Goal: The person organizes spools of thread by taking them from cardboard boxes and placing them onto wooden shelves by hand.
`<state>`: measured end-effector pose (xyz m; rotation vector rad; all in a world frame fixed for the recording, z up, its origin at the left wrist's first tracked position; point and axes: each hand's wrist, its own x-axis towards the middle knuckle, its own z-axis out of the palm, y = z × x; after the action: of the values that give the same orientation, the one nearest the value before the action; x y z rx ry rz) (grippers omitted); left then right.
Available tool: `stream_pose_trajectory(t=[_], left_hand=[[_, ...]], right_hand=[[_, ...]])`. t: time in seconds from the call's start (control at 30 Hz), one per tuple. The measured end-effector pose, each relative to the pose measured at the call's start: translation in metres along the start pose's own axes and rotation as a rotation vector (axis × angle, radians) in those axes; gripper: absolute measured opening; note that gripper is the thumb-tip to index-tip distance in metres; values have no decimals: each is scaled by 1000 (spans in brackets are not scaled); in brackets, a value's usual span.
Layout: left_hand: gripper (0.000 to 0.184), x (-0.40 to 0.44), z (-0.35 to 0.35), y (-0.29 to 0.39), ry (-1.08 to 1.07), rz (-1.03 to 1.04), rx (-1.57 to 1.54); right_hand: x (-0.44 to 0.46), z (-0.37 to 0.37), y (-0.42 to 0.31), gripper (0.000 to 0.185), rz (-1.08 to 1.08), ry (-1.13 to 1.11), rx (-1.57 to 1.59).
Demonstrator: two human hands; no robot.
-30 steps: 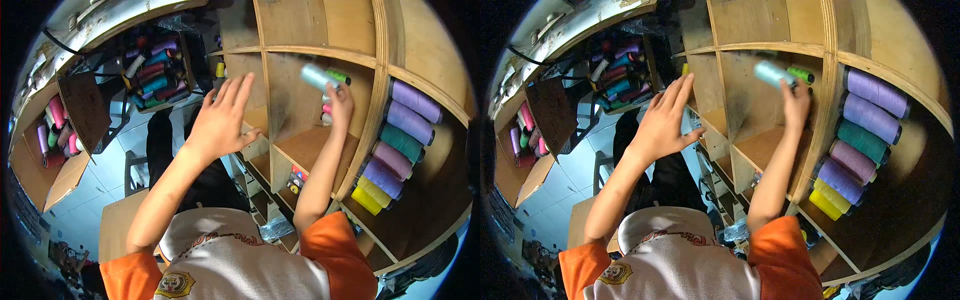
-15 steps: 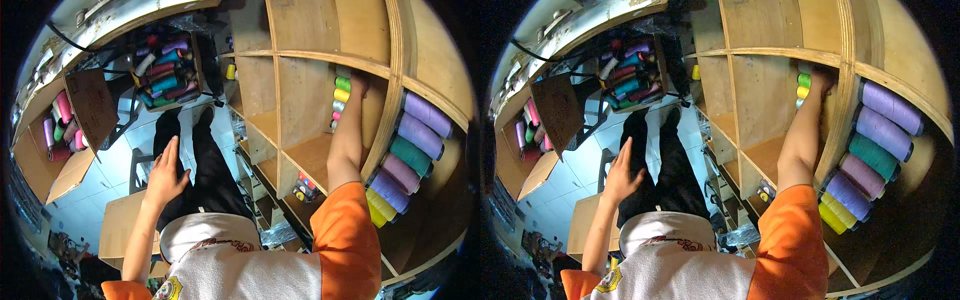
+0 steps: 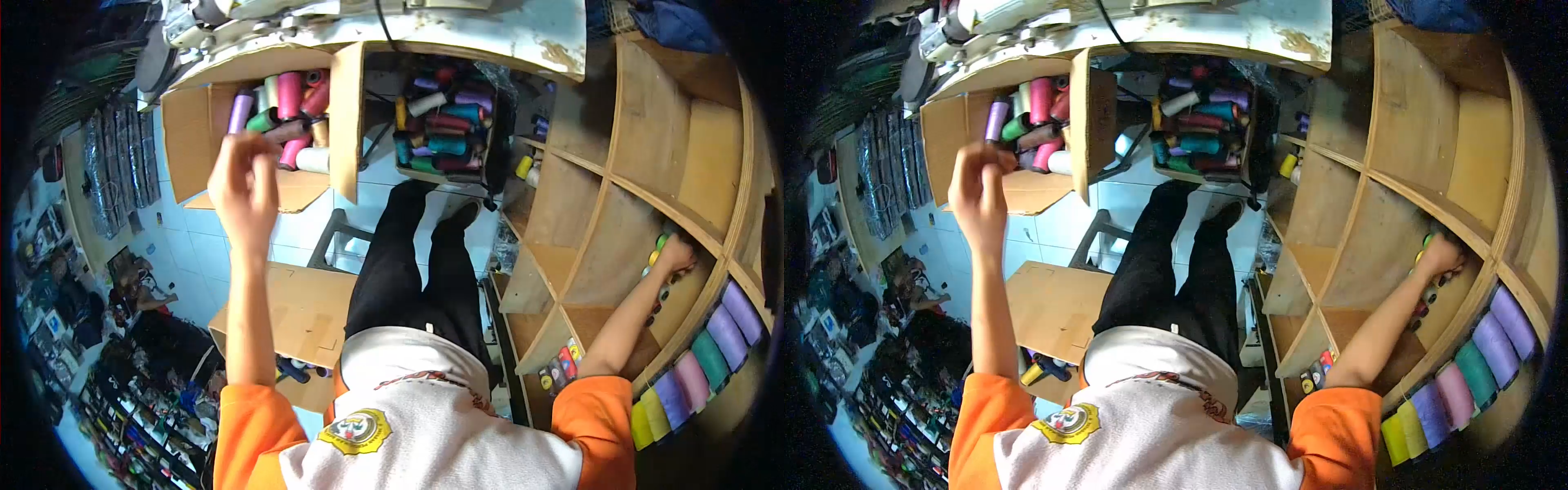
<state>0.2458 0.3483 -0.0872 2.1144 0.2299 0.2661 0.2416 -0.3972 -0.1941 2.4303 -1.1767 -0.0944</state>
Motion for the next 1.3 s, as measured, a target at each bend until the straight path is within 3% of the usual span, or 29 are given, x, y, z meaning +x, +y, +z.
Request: stream_pose_trajectory(t=[0.03,0.07,0.1,0.13,0.2,0.23,0.27,0.3,0.4,0.5,0.67,0.7,0.73,0.77,0.8,0.87,0.93,1.0,1.07,1.1,1.13,1.2,1.23,1.3], left_hand=[[7,21,-9,-20,-25,-124,160],[14,40,-12,-44,-110,-53,294],[24,56,-13,-66,-256,-136,431],[34,70,-8,-94,-416,42,650],[58,82,20,-115,-615,37,794],[60,81,37,-153,-593,123,791],[63,81,53,-167,-614,49,823],[61,84,67,-167,-625,-35,894],[53,86,89,-204,-623,-20,1069],[46,93,86,-221,-597,-70,1005],[42,89,25,-140,-761,-240,935],[41,83,7,-117,-750,-260,776],[40,73,-12,-94,-735,-278,618],[44,59,-26,-74,-711,-237,460],[48,45,-37,-52,-683,-195,301],[49,25,-49,4,-787,-305,113],[51,6,-46,19,-825,-14,222],[51,1,-41,26,-869,14,95],[48,18,-39,9,-992,-113,-40],[46,28,-31,-9,-921,-288,-154],[46,43,-12,-48,-725,-214,-137],[39,75,14,-122,-400,-159,400],[41,93,17,-157,-385,-92,698],[52,124,19,-241,-579,-238,845]], right_hand=[[-31,-16,-14,53,-25,113,85],[-61,-33,-29,52,-59,224,165],[-84,-26,-35,51,-137,324,315],[-107,-24,-39,50,-217,423,460],[-165,-51,-59,48,-366,338,589],[-188,-54,-65,48,-359,259,595],[-207,-51,-69,48,-354,182,600],[-225,-40,-70,47,-369,124,617],[-280,-50,-82,47,-354,-93,743],[-324,-53,-96,46,-318,-321,891],[-368,-102,-156,40,-484,-631,1135],[-373,-111,-171,38,-583,-700,1196],[-380,-137,-188,38,-539,-894,1315],[-386,-160,-203,41,-684,-962,1391],[-393,-188,-215,49,-697,-1168,1473],[-400,-257,-232,59,-654,-1484,1693],[-407,-285,-240,53,-666,-1596,1807],[-399,-290,-242,44,-824,-1486,1593],[-392,-284,-236,37,-787,-1453,1631],[-384,-277,-232,37,-791,-1432,1631],[-376,-271,-227,36,-791,-1408,1631],[-360,-260,-210,34,-724,-1354,1616],[-355,-252,-201,34,-638,-1341,1625],[-337,-231,-176,33,-465,-1223,1681]])
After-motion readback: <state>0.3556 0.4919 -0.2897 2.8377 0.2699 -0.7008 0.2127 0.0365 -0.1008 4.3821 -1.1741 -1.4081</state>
